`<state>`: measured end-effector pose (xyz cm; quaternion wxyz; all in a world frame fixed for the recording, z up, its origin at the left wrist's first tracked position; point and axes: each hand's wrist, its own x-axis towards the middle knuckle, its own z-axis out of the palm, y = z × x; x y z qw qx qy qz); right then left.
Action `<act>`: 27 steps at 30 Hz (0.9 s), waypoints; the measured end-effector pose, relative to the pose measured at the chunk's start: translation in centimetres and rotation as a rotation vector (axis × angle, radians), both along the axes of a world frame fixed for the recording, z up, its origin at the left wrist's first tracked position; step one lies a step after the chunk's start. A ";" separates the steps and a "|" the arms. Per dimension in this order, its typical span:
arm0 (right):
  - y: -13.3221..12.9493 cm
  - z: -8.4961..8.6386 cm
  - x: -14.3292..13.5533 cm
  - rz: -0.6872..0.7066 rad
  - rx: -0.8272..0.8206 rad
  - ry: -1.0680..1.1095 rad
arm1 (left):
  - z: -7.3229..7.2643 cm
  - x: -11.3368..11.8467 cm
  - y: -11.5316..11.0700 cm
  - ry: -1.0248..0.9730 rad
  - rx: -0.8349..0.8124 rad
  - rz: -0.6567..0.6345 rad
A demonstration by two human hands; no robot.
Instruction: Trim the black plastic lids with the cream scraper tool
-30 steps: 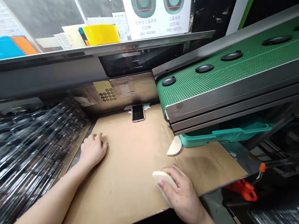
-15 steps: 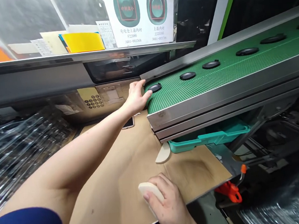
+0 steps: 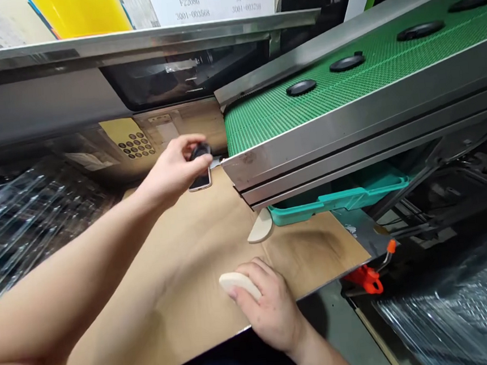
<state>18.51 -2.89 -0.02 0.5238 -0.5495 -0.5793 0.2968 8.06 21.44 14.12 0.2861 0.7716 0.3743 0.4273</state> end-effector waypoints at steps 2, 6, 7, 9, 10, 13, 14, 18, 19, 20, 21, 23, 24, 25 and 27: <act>0.0 -0.2 0.1 -0.003 -0.001 -0.013 | -2.3 -4.3 -3.4 -0.079 -0.258 -0.050; 0.0 -0.3 0.1 -0.001 0.018 -0.028 | -6.4 -10.9 -10.7 -0.279 -0.761 -0.002; 0.0 -0.2 0.1 -0.002 0.019 -0.038 | -7.1 -11.8 -12.4 -0.354 -0.837 0.015; 0.0 0.0 0.1 -0.014 0.017 -0.076 | -8.3 -12.7 -15.3 -0.538 -0.965 0.010; 0.0 0.1 0.1 -0.028 0.017 -0.104 | -8.8 -12.7 -16.5 -0.625 -1.010 -0.006; 0.2 0.1 0.2 -0.082 0.024 -0.195 | -10.0 -12.1 -18.6 -0.804 -1.063 -0.100; 0.2 0.0 0.2 -0.101 0.026 -0.222 | -10.4 -11.9 -18.9 -0.848 -1.084 -0.146; -0.6 0.0 -0.3 -0.159 -0.011 -0.255 | -11.6 -11.7 -19.5 -0.982 -1.256 -0.319; -1.0 0.3 -0.8 -0.156 -0.011 -0.252 | -11.8 -11.8 -19.5 -1.000 -1.287 -0.347; -1.4 0.7 -1.4 -0.133 0.001 -0.257 | -12.0 -11.8 -19.6 -1.019 -1.300 -0.367; -1.9 1.2 -2.1 -0.093 0.028 -0.275 | -12.1 -11.9 -19.6 -1.039 -1.303 -0.381; -2.5 2.2 -3.8 0.020 0.114 -0.363 | -12.4 -12.0 -19.7 -1.068 -1.315 -0.419; -2.6 2.7 -4.8 0.063 0.156 -0.429 | -12.5 -12.1 -19.8 -1.081 -1.313 -0.438; -2.6 3.0 -5.7 0.096 0.188 -0.504 | -12.5 -12.1 -19.9 -1.093 -1.307 -0.457; -2.2 3.4 -7.1 0.127 0.235 -0.642 | -12.7 -12.1 -20.0 -1.111 -1.291 -0.496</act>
